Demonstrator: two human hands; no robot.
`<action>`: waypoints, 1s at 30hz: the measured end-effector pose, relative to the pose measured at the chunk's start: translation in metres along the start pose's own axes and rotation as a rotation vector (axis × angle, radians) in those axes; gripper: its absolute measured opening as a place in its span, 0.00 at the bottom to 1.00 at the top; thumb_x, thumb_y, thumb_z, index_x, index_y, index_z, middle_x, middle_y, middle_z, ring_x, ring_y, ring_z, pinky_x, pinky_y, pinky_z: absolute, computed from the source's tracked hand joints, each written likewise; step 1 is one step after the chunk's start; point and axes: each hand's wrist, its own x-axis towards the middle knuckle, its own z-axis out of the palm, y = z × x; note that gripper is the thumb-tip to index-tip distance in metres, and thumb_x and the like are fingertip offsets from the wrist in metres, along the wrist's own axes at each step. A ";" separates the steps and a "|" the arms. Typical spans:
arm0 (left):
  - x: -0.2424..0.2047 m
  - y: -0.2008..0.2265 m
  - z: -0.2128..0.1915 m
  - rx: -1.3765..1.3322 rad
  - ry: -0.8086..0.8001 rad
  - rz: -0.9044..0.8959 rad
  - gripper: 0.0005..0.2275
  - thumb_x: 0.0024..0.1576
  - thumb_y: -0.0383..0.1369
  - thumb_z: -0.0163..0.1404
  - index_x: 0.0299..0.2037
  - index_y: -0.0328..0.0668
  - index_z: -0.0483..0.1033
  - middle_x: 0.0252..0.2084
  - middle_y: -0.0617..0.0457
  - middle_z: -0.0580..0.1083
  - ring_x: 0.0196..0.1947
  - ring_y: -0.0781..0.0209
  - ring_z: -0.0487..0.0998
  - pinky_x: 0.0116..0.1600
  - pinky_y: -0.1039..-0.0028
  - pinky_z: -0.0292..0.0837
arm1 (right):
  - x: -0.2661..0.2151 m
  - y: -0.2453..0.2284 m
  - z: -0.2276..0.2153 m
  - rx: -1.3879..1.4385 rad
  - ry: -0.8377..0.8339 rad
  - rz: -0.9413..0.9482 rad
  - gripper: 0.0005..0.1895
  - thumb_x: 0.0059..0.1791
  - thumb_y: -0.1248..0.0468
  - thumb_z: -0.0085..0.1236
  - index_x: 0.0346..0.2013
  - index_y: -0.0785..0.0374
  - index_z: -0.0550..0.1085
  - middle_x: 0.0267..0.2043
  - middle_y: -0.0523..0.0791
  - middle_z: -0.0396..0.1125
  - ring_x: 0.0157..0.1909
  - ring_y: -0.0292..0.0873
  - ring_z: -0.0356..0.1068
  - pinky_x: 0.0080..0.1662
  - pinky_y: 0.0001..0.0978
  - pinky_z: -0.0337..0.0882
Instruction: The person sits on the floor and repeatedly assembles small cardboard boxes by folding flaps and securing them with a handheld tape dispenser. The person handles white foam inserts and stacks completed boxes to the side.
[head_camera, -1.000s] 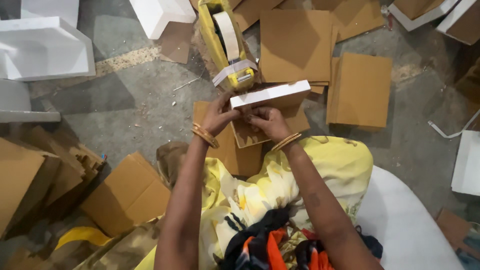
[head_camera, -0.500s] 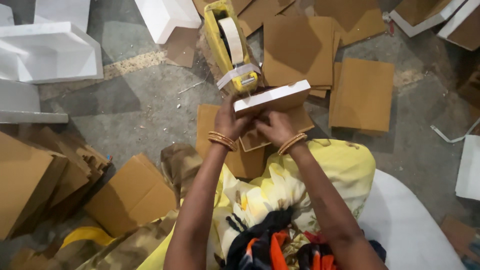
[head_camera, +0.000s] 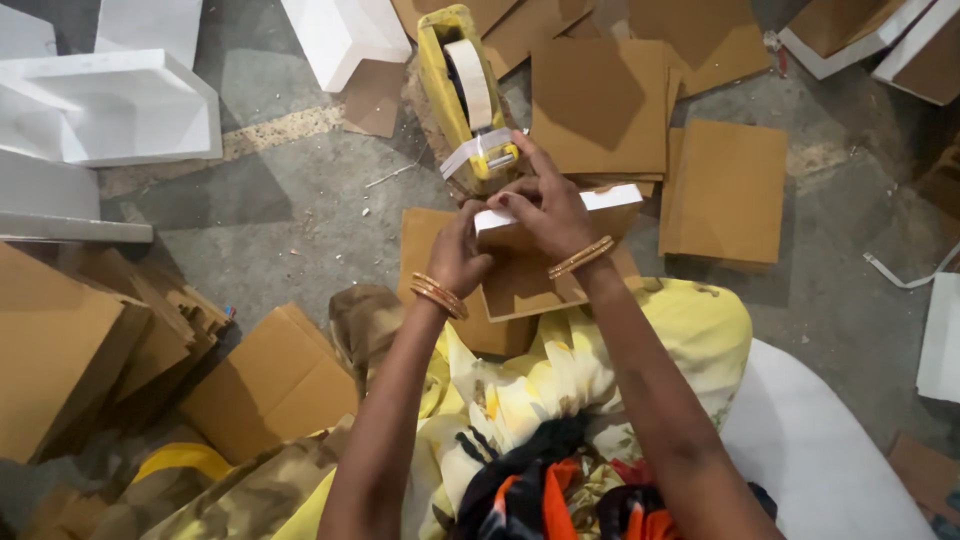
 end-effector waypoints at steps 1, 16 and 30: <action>-0.004 0.003 0.000 -0.035 0.008 0.040 0.26 0.44 0.20 0.53 0.56 0.44 0.69 0.36 0.38 0.75 0.39 0.40 0.78 0.47 0.60 0.73 | -0.004 -0.001 -0.002 -0.014 -0.009 0.028 0.42 0.52 0.67 0.59 0.77 0.52 0.51 0.41 0.45 0.79 0.47 0.36 0.78 0.53 0.31 0.74; 0.014 -0.018 0.011 0.082 0.086 0.142 0.25 0.45 0.24 0.60 0.54 0.46 0.69 0.41 0.38 0.78 0.43 0.34 0.78 0.46 0.53 0.74 | 0.035 0.046 0.010 0.388 -0.138 0.020 0.48 0.49 0.73 0.59 0.78 0.52 0.46 0.61 0.48 0.68 0.55 0.41 0.74 0.56 0.37 0.77; -0.036 -0.054 0.052 0.130 0.274 0.391 0.26 0.44 0.20 0.53 0.55 0.46 0.70 0.48 0.42 0.77 0.46 0.37 0.79 0.46 0.54 0.75 | -0.015 0.051 0.017 -0.290 0.050 -0.088 0.49 0.42 0.65 0.73 0.73 0.62 0.56 0.55 0.58 0.71 0.48 0.51 0.76 0.49 0.42 0.74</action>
